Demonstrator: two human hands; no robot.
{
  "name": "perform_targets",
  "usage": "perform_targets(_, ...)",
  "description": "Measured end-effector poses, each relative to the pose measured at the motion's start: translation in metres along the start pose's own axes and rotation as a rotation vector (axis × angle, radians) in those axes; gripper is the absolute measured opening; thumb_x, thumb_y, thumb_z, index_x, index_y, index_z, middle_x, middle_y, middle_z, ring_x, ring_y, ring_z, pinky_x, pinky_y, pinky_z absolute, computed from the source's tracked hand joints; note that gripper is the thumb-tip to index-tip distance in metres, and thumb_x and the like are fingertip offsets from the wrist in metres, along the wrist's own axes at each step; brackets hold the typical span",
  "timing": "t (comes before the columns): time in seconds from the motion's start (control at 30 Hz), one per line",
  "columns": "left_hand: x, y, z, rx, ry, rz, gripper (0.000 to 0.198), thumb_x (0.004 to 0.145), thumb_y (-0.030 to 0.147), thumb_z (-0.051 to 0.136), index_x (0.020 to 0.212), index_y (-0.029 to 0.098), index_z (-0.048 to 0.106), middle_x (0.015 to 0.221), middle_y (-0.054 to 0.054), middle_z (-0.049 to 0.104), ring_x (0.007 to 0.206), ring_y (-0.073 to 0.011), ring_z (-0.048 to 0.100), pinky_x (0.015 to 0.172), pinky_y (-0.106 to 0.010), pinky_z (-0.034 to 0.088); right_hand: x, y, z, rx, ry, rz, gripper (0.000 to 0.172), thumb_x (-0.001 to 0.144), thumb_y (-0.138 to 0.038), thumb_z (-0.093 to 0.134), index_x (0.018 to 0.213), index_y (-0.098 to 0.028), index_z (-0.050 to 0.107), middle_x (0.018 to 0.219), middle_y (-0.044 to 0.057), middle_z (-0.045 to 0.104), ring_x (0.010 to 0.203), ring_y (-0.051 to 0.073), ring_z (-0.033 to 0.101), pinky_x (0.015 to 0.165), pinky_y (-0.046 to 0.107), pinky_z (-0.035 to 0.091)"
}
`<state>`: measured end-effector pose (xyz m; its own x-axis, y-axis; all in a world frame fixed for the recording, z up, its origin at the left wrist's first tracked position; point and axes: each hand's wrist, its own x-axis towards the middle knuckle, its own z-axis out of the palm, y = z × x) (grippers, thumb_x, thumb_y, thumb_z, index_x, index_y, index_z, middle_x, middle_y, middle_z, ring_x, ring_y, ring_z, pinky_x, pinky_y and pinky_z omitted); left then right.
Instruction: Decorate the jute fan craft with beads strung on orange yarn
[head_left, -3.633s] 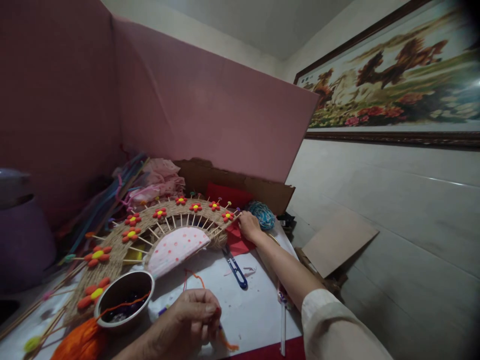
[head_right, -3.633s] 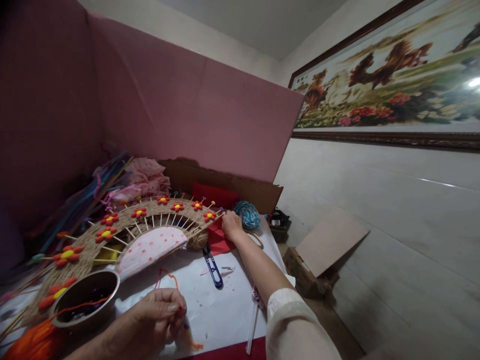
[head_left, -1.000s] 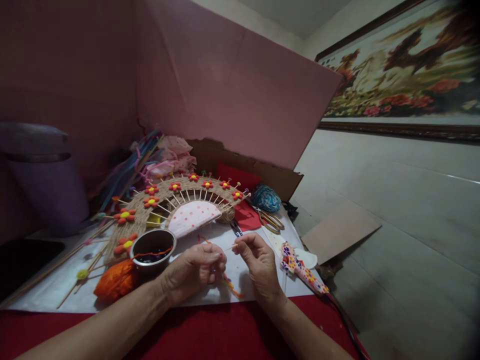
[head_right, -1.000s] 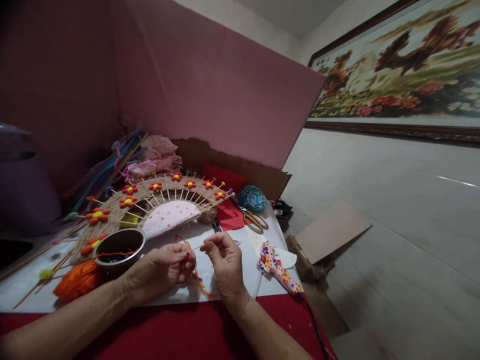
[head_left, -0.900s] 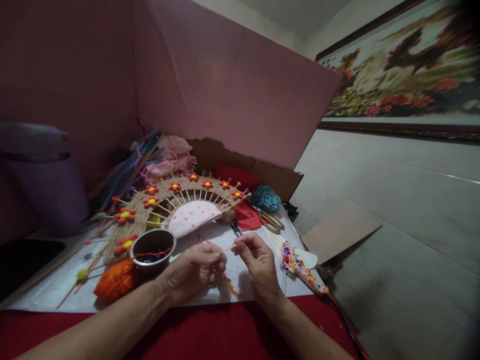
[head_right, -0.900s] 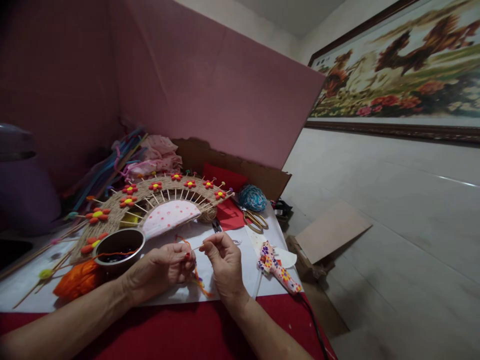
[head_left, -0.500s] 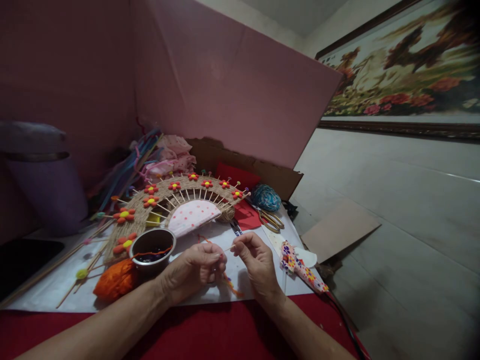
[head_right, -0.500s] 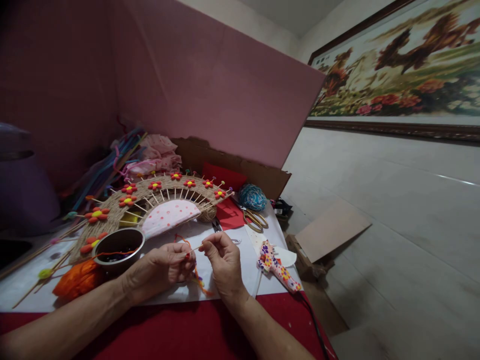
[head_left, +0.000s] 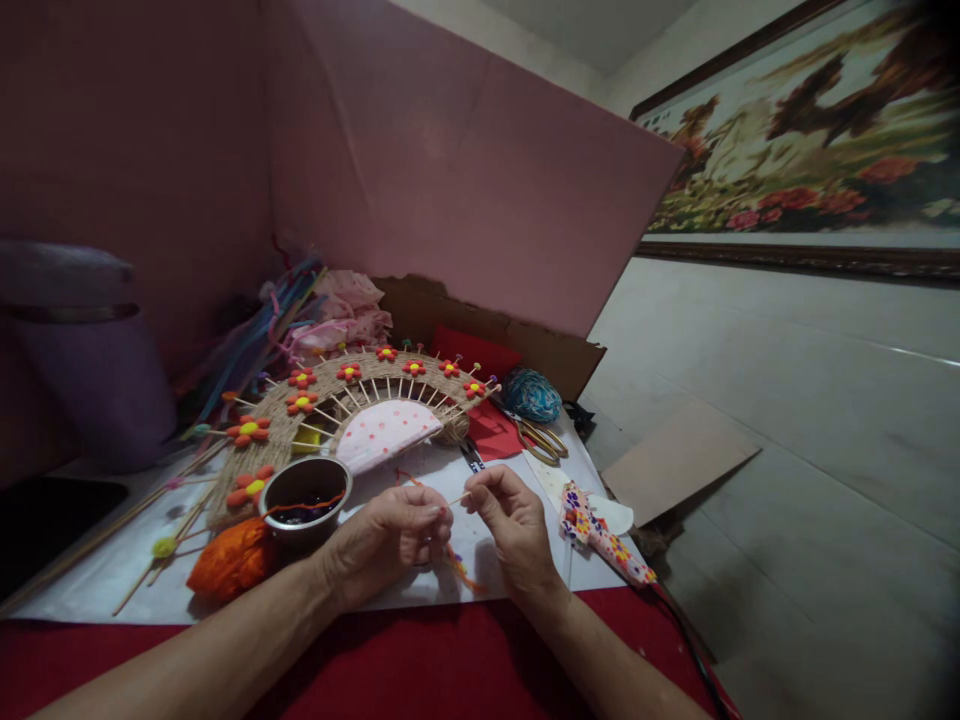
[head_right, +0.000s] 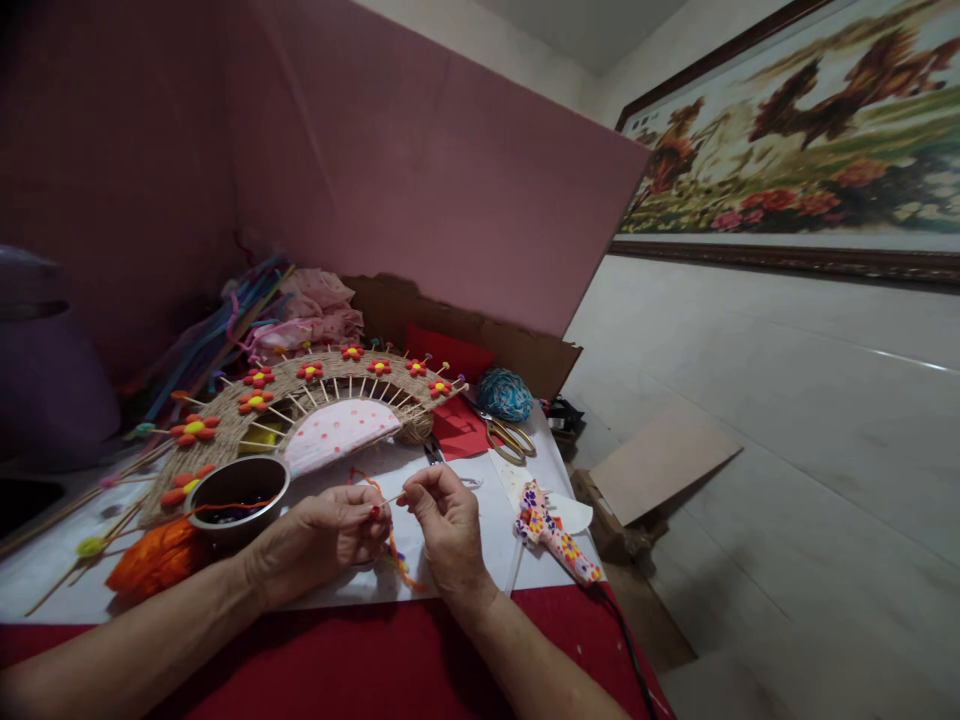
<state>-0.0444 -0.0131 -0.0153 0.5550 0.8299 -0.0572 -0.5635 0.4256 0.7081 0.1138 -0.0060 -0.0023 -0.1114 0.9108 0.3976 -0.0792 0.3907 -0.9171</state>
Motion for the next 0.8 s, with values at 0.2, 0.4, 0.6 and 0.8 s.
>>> perform_targets(0.2, 0.0013, -0.0010, -0.0012, 0.009, 0.001, -0.002, 0.013, 0.064, 0.020, 0.072, 0.070, 0.009, 0.067, 0.067, -0.005, 0.060, 0.062, -0.0129, 0.053, 0.065, -0.025, 0.039, -0.0002, -0.0001, -0.0002, 0.001, -0.002, 0.006, 0.021, 0.077, -0.039, 0.065, 0.071, -0.020, 0.059, 0.063, -0.001, 0.056, 0.061, 0.014, 0.055, 0.060, 0.026, 0.046)
perform_targets(0.4, 0.0003, -0.0017, -0.0004, 0.019, -0.004, -0.003, 0.011, 0.064, 0.018, 0.071, 0.070, 0.009, 0.067, 0.066, -0.006, 0.060, 0.060, -0.0119, 0.053, 0.061, -0.023, 0.038, -0.0005, 0.0002, 0.0001, 0.004, -0.009, 0.006, 0.021, 0.077, -0.039, 0.065, 0.072, -0.020, 0.058, 0.064, -0.001, 0.056, 0.061, 0.013, 0.054, 0.060, 0.026, 0.045)
perform_targets(0.6, -0.0005, -0.0012, 0.0012, 0.010, 0.014, -0.010, 0.014, 0.062, 0.019, 0.073, 0.068, 0.009, 0.067, 0.065, -0.005, 0.059, 0.060, -0.0120, 0.053, 0.062, -0.024, 0.039, -0.0005, -0.0016, 0.0001, 0.044, -0.047, 0.018, 0.019, 0.077, -0.035, 0.065, 0.070, -0.019, 0.058, 0.063, -0.002, 0.056, 0.061, 0.012, 0.053, 0.062, 0.025, 0.044)
perform_targets(0.8, -0.0001, -0.0008, -0.0003, 0.010, 0.016, -0.014, 0.015, 0.062, 0.020, 0.074, 0.068, 0.009, 0.066, 0.066, -0.005, 0.059, 0.061, -0.0123, 0.053, 0.063, -0.024, 0.039, -0.0012, -0.0033, 0.0014, 0.048, -0.032, 0.015, 0.020, 0.077, -0.035, 0.066, 0.069, -0.018, 0.058, 0.063, -0.002, 0.055, 0.061, 0.012, 0.052, 0.062, 0.025, 0.044)
